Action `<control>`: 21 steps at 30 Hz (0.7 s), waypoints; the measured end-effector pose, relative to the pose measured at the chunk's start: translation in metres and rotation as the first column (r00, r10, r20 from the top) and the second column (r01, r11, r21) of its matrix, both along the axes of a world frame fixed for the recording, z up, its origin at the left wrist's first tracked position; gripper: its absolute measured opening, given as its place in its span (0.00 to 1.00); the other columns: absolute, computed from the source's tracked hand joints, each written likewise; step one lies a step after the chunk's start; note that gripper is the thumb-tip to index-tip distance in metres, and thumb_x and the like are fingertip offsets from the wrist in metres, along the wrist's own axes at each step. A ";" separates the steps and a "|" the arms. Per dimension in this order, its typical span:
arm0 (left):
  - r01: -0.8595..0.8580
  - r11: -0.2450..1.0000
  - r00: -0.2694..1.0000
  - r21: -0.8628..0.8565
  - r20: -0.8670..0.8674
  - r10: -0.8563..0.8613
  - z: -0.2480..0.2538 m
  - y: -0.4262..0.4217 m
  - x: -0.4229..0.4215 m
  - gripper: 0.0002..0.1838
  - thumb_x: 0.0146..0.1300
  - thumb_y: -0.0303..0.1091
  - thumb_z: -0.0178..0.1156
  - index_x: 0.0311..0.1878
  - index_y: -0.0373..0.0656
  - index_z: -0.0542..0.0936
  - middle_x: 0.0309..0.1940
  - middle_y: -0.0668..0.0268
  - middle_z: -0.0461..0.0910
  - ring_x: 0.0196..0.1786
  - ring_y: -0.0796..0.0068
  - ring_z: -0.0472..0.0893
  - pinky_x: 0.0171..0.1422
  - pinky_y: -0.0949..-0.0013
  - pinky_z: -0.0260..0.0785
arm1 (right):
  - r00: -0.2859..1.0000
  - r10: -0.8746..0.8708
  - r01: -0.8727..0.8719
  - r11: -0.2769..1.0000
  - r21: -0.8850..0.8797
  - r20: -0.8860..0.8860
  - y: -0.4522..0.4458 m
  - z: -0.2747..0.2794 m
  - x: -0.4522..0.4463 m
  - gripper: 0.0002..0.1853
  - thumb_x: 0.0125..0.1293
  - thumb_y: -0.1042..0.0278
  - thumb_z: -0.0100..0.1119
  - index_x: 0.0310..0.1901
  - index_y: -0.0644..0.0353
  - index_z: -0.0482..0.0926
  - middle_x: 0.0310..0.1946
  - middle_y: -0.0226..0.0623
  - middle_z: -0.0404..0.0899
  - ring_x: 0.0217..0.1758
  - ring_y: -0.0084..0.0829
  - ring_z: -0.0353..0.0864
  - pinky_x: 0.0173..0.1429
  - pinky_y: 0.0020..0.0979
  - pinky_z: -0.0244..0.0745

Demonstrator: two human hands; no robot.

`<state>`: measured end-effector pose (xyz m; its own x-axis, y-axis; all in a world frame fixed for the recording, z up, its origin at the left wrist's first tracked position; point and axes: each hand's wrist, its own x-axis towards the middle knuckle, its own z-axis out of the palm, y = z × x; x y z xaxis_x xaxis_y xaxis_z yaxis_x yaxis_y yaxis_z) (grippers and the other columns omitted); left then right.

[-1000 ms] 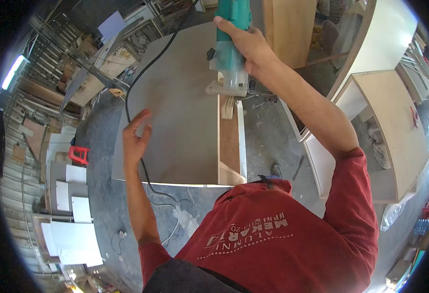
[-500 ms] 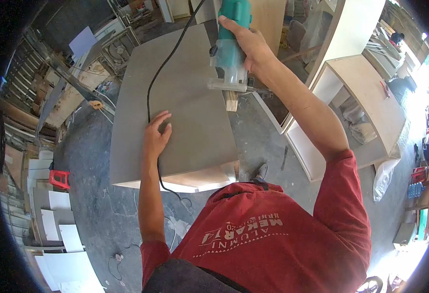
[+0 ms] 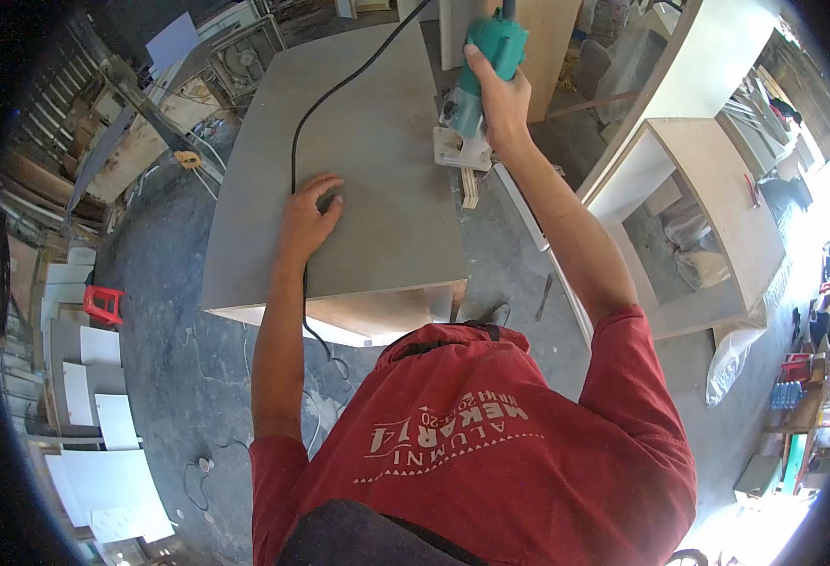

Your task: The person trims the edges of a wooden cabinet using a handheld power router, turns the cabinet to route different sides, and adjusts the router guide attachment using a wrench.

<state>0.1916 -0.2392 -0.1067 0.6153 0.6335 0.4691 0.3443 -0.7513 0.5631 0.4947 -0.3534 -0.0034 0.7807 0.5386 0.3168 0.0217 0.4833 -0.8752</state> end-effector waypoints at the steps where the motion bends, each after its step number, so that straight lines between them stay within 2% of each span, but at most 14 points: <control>1: -0.007 1.000 1.000 -0.001 0.001 0.007 -0.001 0.001 0.000 0.17 0.63 0.30 0.65 0.55 0.40 0.86 0.63 0.56 0.83 0.66 0.54 0.81 0.72 0.59 0.71 | 0.999 -0.024 0.023 0.999 0.026 0.031 0.002 -0.005 0.000 0.31 0.62 0.49 0.78 0.52 0.70 0.81 0.42 0.39 0.83 0.41 0.28 0.83 0.46 0.33 0.81; 2: -0.003 1.000 1.000 0.004 0.005 0.003 -0.002 0.003 0.000 0.17 0.63 0.30 0.65 0.55 0.39 0.86 0.63 0.56 0.84 0.66 0.54 0.82 0.72 0.59 0.71 | 0.999 -0.019 0.018 1.000 0.023 0.030 0.004 -0.011 -0.001 0.31 0.62 0.49 0.78 0.52 0.70 0.81 0.42 0.39 0.83 0.41 0.28 0.83 0.46 0.33 0.81; 4: 0.002 1.000 1.000 0.002 0.004 -0.002 -0.001 0.002 0.000 0.17 0.63 0.30 0.65 0.55 0.39 0.86 0.63 0.56 0.84 0.66 0.55 0.82 0.72 0.59 0.71 | 0.985 -0.061 0.064 0.998 -0.013 0.163 0.004 -0.020 -0.005 0.33 0.64 0.49 0.77 0.57 0.71 0.80 0.47 0.39 0.84 0.46 0.28 0.84 0.53 0.32 0.80; 5: -0.007 1.000 1.000 -0.017 0.006 0.007 -0.001 0.001 0.000 0.17 0.64 0.30 0.65 0.55 0.39 0.86 0.63 0.56 0.84 0.66 0.55 0.82 0.72 0.60 0.71 | 0.985 -0.060 0.064 0.998 -0.019 0.159 0.005 -0.025 -0.005 0.33 0.64 0.49 0.77 0.57 0.71 0.80 0.47 0.39 0.84 0.46 0.28 0.84 0.53 0.32 0.80; 8: -0.004 1.000 1.000 -0.026 0.024 0.004 -0.003 0.005 0.000 0.17 0.64 0.31 0.65 0.55 0.40 0.86 0.62 0.57 0.84 0.64 0.54 0.82 0.71 0.59 0.73 | 0.948 -0.060 0.092 0.992 -0.088 0.312 0.009 -0.040 -0.006 0.31 0.64 0.50 0.77 0.54 0.71 0.81 0.45 0.37 0.85 0.46 0.27 0.83 0.55 0.31 0.79; 12: 0.004 1.000 0.999 -0.008 0.034 -0.004 -0.005 0.005 0.000 0.16 0.64 0.31 0.65 0.55 0.41 0.86 0.61 0.58 0.84 0.63 0.53 0.83 0.69 0.58 0.74 | 0.945 -0.040 0.092 0.985 -0.147 0.325 0.009 -0.049 -0.010 0.30 0.64 0.50 0.77 0.54 0.70 0.81 0.45 0.37 0.86 0.46 0.27 0.83 0.55 0.31 0.79; 18: -0.001 0.999 1.000 -0.039 0.001 0.001 -0.005 0.007 0.001 0.16 0.65 0.31 0.65 0.56 0.41 0.86 0.63 0.58 0.84 0.65 0.56 0.82 0.72 0.61 0.72 | 0.946 -0.028 0.062 0.994 -0.094 0.324 0.008 -0.052 -0.010 0.31 0.63 0.50 0.78 0.55 0.70 0.81 0.46 0.38 0.86 0.46 0.27 0.84 0.56 0.31 0.79; 21: -0.001 0.999 1.000 -0.037 -0.005 0.001 -0.003 0.007 0.003 0.17 0.65 0.31 0.65 0.57 0.42 0.86 0.63 0.59 0.84 0.66 0.56 0.82 0.72 0.60 0.71 | 0.968 -0.001 0.022 0.996 -0.083 0.249 0.010 -0.051 -0.012 0.31 0.63 0.50 0.78 0.55 0.70 0.81 0.46 0.38 0.86 0.47 0.26 0.84 0.55 0.31 0.79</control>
<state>0.1942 -0.2319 -0.1096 0.6165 0.6515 0.4422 0.3479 -0.7292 0.5892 0.4825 -0.3432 -0.0543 0.6894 0.5629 0.4559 0.2492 0.4067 -0.8789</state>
